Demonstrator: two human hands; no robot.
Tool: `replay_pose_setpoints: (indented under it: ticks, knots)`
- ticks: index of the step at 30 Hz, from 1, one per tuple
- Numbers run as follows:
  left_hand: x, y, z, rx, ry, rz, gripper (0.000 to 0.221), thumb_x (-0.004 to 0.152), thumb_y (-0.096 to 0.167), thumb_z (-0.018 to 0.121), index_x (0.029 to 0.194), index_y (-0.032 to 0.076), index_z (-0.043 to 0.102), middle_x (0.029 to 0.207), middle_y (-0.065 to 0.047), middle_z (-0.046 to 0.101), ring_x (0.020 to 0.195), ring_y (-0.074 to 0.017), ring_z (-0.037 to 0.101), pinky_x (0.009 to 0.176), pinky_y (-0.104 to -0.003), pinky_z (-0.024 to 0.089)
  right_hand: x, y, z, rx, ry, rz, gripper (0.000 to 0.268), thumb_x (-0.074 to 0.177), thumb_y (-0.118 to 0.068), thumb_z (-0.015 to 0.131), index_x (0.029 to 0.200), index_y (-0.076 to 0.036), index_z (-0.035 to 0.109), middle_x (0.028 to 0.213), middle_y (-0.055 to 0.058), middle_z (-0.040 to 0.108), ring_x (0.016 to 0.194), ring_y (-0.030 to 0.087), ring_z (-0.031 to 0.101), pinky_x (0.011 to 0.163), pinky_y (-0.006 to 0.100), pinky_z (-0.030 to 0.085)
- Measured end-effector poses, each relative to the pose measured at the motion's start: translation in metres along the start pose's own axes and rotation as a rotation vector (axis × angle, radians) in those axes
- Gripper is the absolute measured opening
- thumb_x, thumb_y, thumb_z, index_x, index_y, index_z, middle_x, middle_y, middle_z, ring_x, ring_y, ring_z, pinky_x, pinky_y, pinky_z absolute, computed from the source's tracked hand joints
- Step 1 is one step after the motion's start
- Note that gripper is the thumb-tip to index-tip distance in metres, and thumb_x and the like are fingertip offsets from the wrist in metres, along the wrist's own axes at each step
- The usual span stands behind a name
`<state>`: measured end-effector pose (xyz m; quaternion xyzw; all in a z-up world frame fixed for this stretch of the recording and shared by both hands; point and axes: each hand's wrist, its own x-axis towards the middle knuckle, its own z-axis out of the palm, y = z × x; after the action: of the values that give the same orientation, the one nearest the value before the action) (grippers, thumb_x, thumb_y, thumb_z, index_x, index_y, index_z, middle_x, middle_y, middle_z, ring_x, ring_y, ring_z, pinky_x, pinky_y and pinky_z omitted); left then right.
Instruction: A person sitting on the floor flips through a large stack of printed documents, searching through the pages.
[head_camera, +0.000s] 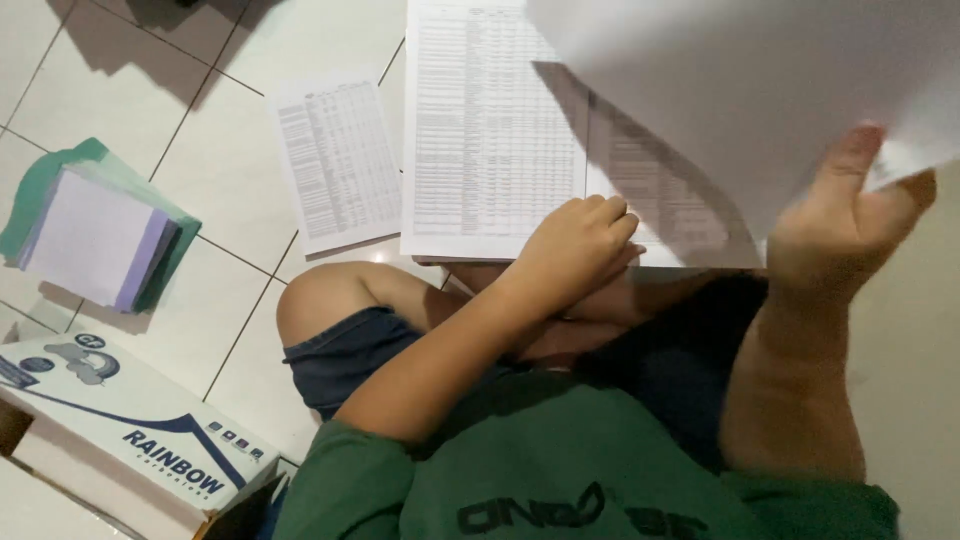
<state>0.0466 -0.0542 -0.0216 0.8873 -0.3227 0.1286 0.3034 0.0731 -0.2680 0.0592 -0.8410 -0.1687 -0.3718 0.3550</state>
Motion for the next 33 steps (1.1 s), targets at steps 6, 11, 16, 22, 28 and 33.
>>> replay_pose_setpoints:
  ticks: [6, 11, 16, 22, 28, 33]
  knots:
    - [0.009, 0.003, 0.030, 0.062, -0.278, -0.167, 0.022, 0.081, 0.021, 0.073, 0.065, 0.009, 0.063, 0.073, -0.007, 0.055, 0.062, -0.0294, 0.056, 0.048, -0.047, 0.045, 0.003, -0.002, -0.017, -0.099, -0.404, -0.412, 0.032, 0.114, -0.006, 0.057, 0.127, 0.021, 0.068, 0.123, 0.040, 0.073, 0.111, 0.050, 0.076, 0.097, 0.054, 0.065]
    - [0.003, -0.001, 0.027, 0.133, -0.228, -0.121, 0.017, 0.081, 0.025, 0.075, 0.073, 0.010, 0.072, 0.070, -0.009, 0.065, 0.058, -0.0306, 0.062, 0.046, -0.047, 0.047, -0.057, 0.040, -0.009, -0.122, -0.775, -0.126, 0.061, 0.084, 0.011, 0.052, 0.141, -0.004, 0.064, 0.146, 0.013, 0.066, 0.135, 0.028, 0.062, 0.110, 0.038, 0.050]
    - [0.002, -0.003, 0.021, 0.223, -0.150, 0.004, 0.025, 0.080, 0.017, 0.070, 0.056, 0.021, 0.066, 0.057, 0.001, 0.063, 0.056, -0.0241, 0.059, 0.048, -0.042, 0.041, -0.074, 0.047, -0.009, -0.041, -0.969, 0.068, 0.086, 0.067, 0.006, 0.041, 0.151, -0.009, 0.052, 0.159, 0.010, 0.051, 0.147, 0.028, 0.046, 0.119, 0.039, 0.036]
    - [0.000, 0.006, -0.018, 0.234, 0.183, 0.155, 0.016, 0.088, 0.011, 0.064, 0.073, 0.014, 0.060, 0.074, 0.000, 0.061, 0.077, -0.0260, 0.056, 0.069, -0.040, 0.042, -0.070, 0.050, -0.008, -0.110, -0.983, -0.012, 0.105, 0.051, 0.018, 0.049, 0.153, -0.008, 0.050, 0.160, 0.008, 0.051, 0.147, 0.024, 0.047, 0.114, 0.035, 0.041]
    - [-0.072, -0.057, -0.090, 0.338, 0.057, -0.139, 0.025, 0.087, 0.024, 0.084, 0.097, 0.009, 0.067, 0.093, -0.008, 0.065, 0.082, -0.0285, 0.056, 0.066, -0.042, 0.043, -0.018, 0.013, -0.009, -0.266, -1.055, 0.410, 0.049, 0.100, -0.015, 0.042, 0.145, -0.005, 0.059, 0.120, 0.028, 0.070, 0.102, 0.049, 0.065, 0.084, 0.054, 0.050]
    - [-0.111, -0.086, -0.108, 0.372, -0.164, -0.226, 0.042, 0.074, 0.042, 0.093, 0.082, 0.014, 0.063, 0.082, -0.002, 0.055, 0.069, -0.0253, 0.055, 0.060, -0.042, 0.043, -0.003, -0.055, 0.048, -0.122, -0.510, -0.200, 0.050, 0.094, 0.005, 0.052, 0.142, 0.005, 0.069, 0.140, 0.019, 0.072, 0.126, 0.033, 0.070, 0.094, 0.040, 0.059]
